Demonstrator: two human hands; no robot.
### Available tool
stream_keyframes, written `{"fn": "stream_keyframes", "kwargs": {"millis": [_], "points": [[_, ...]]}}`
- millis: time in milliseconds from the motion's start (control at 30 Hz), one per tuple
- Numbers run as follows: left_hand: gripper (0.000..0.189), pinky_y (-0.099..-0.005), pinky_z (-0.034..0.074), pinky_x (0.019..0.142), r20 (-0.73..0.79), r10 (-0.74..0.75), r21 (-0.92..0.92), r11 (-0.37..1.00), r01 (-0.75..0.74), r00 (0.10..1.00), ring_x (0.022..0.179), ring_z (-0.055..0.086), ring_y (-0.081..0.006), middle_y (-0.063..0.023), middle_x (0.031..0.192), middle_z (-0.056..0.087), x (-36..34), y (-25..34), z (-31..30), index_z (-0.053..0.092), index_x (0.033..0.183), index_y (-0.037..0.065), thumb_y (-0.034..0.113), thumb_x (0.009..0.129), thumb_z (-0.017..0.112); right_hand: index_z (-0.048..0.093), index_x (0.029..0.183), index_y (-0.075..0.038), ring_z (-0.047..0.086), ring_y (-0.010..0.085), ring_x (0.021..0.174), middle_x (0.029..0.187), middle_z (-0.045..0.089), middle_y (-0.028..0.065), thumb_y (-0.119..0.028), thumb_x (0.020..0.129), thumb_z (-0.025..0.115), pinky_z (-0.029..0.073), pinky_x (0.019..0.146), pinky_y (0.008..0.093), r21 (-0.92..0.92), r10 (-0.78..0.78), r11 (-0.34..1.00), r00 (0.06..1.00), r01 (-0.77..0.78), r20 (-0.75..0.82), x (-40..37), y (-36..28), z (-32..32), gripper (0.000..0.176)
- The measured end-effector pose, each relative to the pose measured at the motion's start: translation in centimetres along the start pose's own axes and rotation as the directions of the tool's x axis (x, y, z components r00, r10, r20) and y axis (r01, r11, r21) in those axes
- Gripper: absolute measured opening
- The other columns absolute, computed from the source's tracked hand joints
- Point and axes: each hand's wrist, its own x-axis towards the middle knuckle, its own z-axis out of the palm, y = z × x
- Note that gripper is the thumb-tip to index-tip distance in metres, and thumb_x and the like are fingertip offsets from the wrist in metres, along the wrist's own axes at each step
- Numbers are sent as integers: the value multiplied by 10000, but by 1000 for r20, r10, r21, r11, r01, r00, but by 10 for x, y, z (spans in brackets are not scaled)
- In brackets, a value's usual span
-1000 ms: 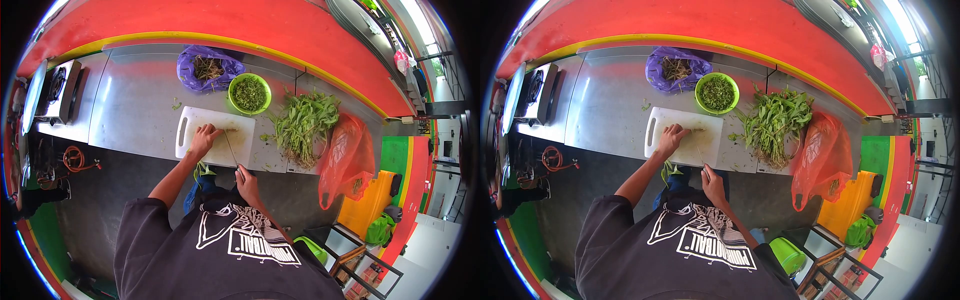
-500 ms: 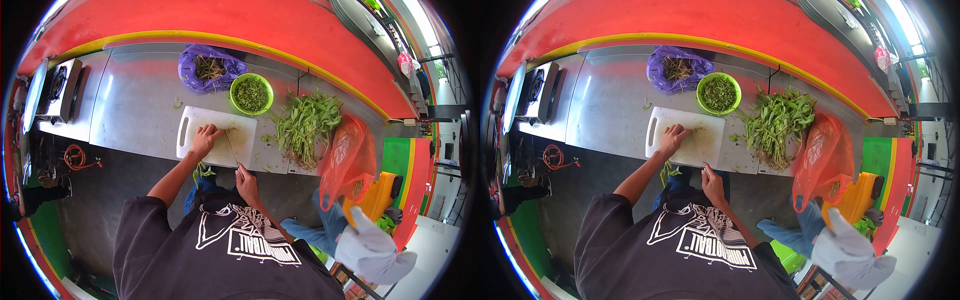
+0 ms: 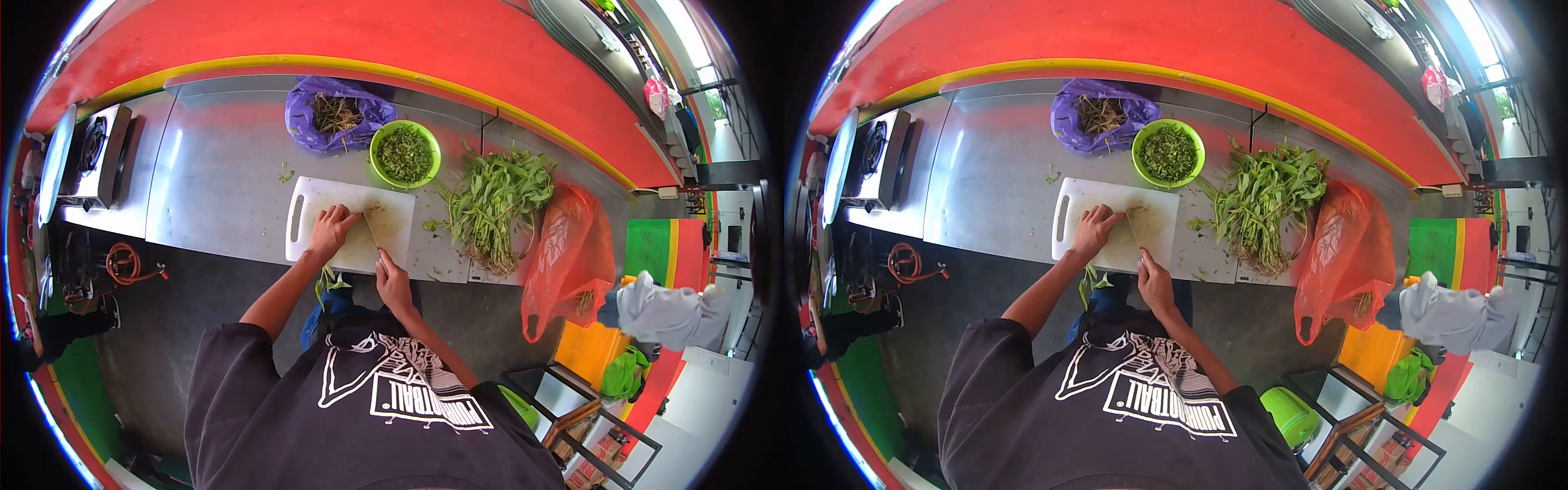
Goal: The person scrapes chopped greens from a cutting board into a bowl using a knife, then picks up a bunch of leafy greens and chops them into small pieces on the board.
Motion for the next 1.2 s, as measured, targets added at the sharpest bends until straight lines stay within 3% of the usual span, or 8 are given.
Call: {"fn": "stream_keyframes", "kwargs": {"millis": [267, 567, 767, 833, 967, 1033, 1133, 1200], "points": [[408, -378, 436, 814, -10, -2, -4, 1000, 1, 1000, 942, 569, -207, -27, 947, 554, 0, 1, 0, 673, 1203, 207, 73, 827, 584, 589, 1267, 24, 660, 458, 907, 964, 670, 304, -125, 975, 572, 544, 735, 448, -31, 58, 998, 995, -56, 77, 36, -9, 5, 328], [391, -386, 447, 822, -20, -9, 5, 1000, 9, 1000, 948, 580, -226, -33, 941, 567, -1, -1, 3, 684, 1189, 224, 91, 831, 598, 600, 1271, -15, 666, 455, 880, 921, 683, 287, -184, 977, 567, 546, 749, 496, -105, -49, 993, 996, 56, 68, 63, -5, 10, 341], [361, -395, 448, 823, -39, -21, -18, 1000, 21, 999, 968, 585, -231, -34, 955, 577, -1, -2, 5, 678, 1179, 200, 94, 841, 612, 596, 1284, -1, 687, 426, 917, 962, 679, 288, -219, 991, 587, 539, 752, 435, 38, -60, 997, 998, 60, 0, 47, 4, 8, 366], [361, -393, 442, 836, -42, -32, -34, 999, 31, 999, 998, 588, -227, -42, 981, 591, 0, -3, 6, 672, 1193, 182, 84, 853, 597, 597, 1286, 5, 716, 318, 793, 892, 694, 240, -230, 996, 589, 527, 698, 385, 67, 74, 995, 997, -75, 30, 35, 3, 1, 374], [352, -394, 439, 845, -22, -61, -50, 997, 60, 998, 1010, 589, -230, -46, 994, 598, 4, -5, 6, 674, 1186, 174, 80, 857, 593, 595, 1294, 7, 718, 367, 822, 879, 710, 223, -236, 1000, 575, 532, 691, 388, 44, 122, 991, 990, -125, 66, 10, 6, -17, 382], [337, -392, 432, 856, -60, -63, -71, 996, 59, 996, 1015, 584, -232, -47, 985, 595, 9, -7, 6, 675, 1174, 170, 76, 863, 586, 595, 1309, 3, 675, 211, 637, 723, 665, 142, -251, 1000, 589, 501, 603, 333, 147, 234, 958, 967, -247, 105, -3, 13, -21, 401], [335, -396, 423, 869, -14, -40, -68, 997, 39, 999, 1028, 575, -236, -44, 1002, 595, 18, -17, 1, 674, 1172, 167, 62, 868, 580, 598, 1318, -3, 578, 99, 567, 641, 595, 74, -262, 999, 601, 473, 556, 295, 188, 190, 964, 982, -189, 17, -21, 24, -24, 411], [294, -404, 417, 862, 13, -2, -45, 999, 3, 1000, 1018, 579, -236, -39, 996, 594, 25, -23, -4, 673, 1155, 173, 92, 881, 604, 601, 1317, -4, 579, 101, 566, 640, 597, 65, -264, 998, 605, 473, 556, 293, 177, 213, 962, 977, -210, 2, -31, 28, -27, 412]]}}
